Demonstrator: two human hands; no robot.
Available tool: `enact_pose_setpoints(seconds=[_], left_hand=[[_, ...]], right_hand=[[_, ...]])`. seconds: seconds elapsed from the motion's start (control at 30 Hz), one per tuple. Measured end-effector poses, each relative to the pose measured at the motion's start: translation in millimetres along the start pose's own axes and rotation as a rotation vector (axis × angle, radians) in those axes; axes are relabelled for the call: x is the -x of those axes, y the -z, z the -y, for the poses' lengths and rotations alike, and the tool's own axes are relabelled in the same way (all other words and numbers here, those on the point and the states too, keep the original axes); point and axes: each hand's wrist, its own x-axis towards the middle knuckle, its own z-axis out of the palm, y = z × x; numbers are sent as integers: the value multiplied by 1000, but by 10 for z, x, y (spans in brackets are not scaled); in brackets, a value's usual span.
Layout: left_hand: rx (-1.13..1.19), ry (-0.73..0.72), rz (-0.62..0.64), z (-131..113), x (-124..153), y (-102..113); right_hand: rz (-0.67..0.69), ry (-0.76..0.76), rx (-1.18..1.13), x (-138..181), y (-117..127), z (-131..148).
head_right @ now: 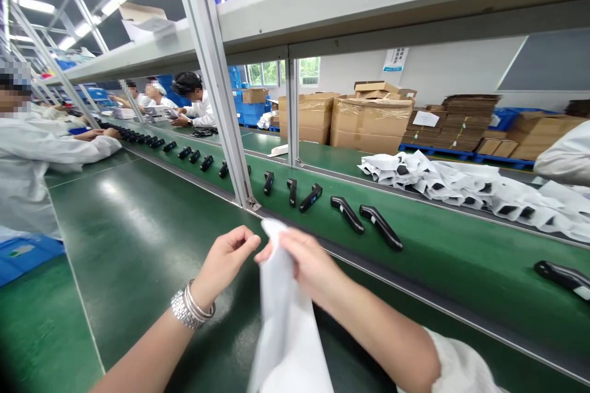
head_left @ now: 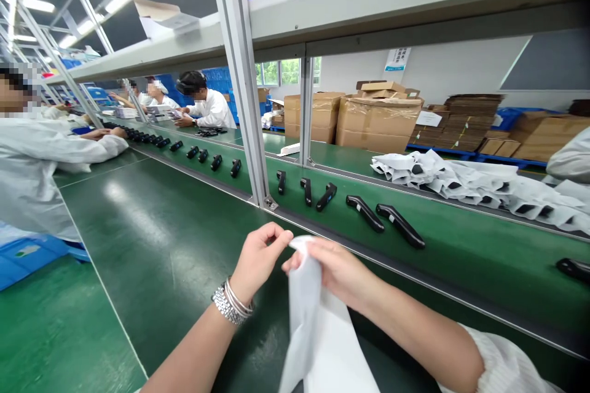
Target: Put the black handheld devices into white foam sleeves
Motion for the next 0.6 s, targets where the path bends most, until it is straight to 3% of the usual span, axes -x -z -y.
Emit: enact_pose_setpoints(seconds=[0.13, 0.23, 0.3, 0.4, 0.47, 0.6], left_hand=[[-314, 10, 71, 161, 199, -27], [-440, 111, 151, 255, 360, -55], [-466, 133, 182, 263, 409, -107], [-484, 107, 213, 234, 375, -228], [-493, 71, 232, 216, 303, -313], [-593, -12, 269, 182, 141, -428]], right_hand=[[-359, 355, 271, 215, 550, 496], [-762, 416, 887, 433, 1300, 779], [-926, 373, 1347, 577, 1855, 855], [-984, 103, 1733, 759, 2538, 841], [-985, 26, 1817, 821, 2796, 797], [-977, 104, 1891, 696, 2810, 669]])
